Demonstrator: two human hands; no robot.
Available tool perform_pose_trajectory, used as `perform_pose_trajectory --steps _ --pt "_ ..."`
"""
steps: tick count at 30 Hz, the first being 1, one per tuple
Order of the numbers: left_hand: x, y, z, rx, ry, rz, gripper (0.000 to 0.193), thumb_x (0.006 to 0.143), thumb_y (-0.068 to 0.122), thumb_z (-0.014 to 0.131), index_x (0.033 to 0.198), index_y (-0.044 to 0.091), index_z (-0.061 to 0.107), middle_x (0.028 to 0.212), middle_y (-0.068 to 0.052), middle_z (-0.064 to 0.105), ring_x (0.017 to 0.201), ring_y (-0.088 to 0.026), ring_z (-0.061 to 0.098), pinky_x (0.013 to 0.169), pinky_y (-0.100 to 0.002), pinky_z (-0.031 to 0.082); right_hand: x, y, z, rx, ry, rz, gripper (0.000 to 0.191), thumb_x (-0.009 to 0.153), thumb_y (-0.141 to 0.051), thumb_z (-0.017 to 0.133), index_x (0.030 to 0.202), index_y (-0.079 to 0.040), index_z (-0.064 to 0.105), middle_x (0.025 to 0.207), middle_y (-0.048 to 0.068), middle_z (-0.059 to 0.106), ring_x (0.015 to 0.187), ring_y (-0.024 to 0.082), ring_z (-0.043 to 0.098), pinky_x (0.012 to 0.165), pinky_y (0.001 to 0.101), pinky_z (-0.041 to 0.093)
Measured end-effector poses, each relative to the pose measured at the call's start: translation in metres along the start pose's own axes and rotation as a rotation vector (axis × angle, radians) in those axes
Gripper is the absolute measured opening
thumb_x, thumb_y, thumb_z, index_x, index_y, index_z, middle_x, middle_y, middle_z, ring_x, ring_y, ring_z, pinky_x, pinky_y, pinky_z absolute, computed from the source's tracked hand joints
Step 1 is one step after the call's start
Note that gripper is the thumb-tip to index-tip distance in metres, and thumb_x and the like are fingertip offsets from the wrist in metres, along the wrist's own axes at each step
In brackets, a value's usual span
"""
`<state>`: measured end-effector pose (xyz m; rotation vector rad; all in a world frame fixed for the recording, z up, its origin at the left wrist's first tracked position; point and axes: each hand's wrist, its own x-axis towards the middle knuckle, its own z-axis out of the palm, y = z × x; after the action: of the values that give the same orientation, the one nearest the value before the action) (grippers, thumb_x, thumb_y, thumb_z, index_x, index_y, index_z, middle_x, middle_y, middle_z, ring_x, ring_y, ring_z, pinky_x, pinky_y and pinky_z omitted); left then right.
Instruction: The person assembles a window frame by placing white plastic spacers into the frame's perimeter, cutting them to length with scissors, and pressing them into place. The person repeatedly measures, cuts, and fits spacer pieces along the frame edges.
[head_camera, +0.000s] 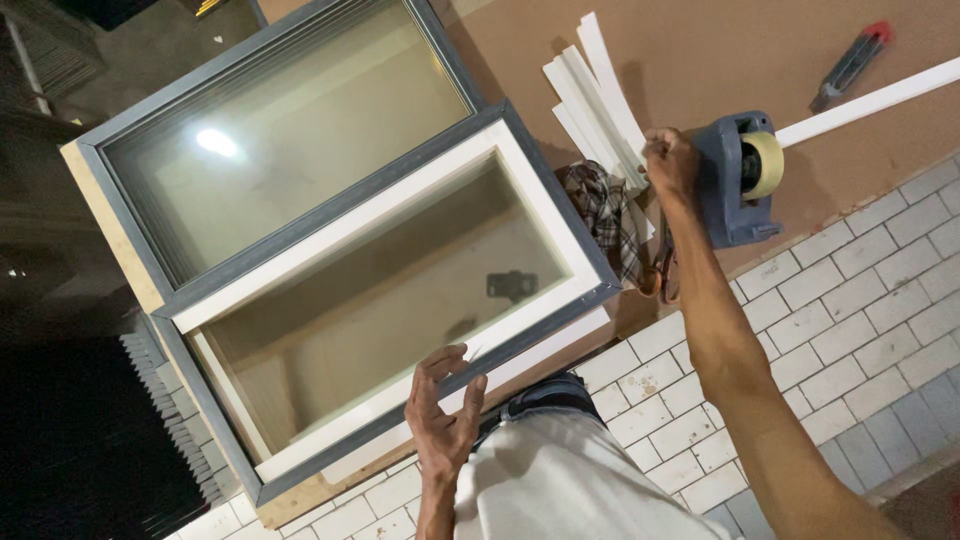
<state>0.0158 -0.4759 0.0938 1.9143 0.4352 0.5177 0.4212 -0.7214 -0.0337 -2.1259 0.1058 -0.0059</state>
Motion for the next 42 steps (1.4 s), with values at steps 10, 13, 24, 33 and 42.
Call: perform_pose_trajectory --steps 10,13,24,33,42 --pt "0.002 0.000 -0.004 0.017 -0.011 0.000 0.030 0.084 0.005 0.081 0.110 0.008 0.065 0.119 -0.014 0.073 0.110 -0.029 0.072 0.093 -0.041 0.057 -0.015 -0.011 -0.002 -0.093 -0.135 0.011 0.033 0.079 -0.024 0.086 0.105 -0.005 0.078 0.091 0.009 0.078 0.081 0.014 0.074 0.075 0.0277 0.058" --pt "0.003 -0.002 -0.003 -0.042 0.007 0.019 0.038 0.087 0.009 0.080 0.119 0.001 0.061 0.116 -0.012 0.073 0.110 -0.027 0.072 0.093 -0.038 0.058 -0.015 -0.006 0.002 -0.013 -0.102 -0.035 0.025 0.083 -0.024 0.082 0.101 -0.006 0.080 0.091 0.008 0.080 0.082 0.014 0.075 0.075 0.0270 0.058" --pt "0.005 -0.010 -0.004 -0.096 0.032 0.085 0.044 0.093 0.010 0.078 0.128 0.001 0.052 0.116 -0.011 0.073 0.110 -0.026 0.071 0.096 -0.038 0.058 -0.028 -0.009 0.012 -0.543 -0.040 -0.322 0.035 0.072 -0.028 0.092 0.101 -0.012 0.083 0.104 0.016 0.076 0.096 0.031 0.071 0.083 0.0430 0.055" --pt "0.004 -0.010 -0.012 -0.042 0.050 -0.010 0.032 0.089 0.008 0.080 0.115 0.004 0.061 0.116 -0.013 0.074 0.111 -0.028 0.071 0.097 -0.041 0.056 -0.014 -0.025 0.016 -0.409 -0.200 0.138 0.044 0.067 -0.028 0.087 0.107 -0.014 0.077 0.101 0.005 0.079 0.092 0.020 0.076 0.079 0.0350 0.059" --pt "-0.002 -0.016 -0.018 -0.038 0.090 -0.087 0.026 0.085 0.008 0.080 0.106 0.003 0.067 0.117 -0.014 0.073 0.113 -0.028 0.071 0.095 -0.041 0.057 -0.015 -0.044 0.003 -0.514 -0.279 0.074 0.045 0.065 -0.023 0.091 0.104 -0.007 0.075 0.096 0.011 0.075 0.087 0.022 0.072 0.078 0.0361 0.056"
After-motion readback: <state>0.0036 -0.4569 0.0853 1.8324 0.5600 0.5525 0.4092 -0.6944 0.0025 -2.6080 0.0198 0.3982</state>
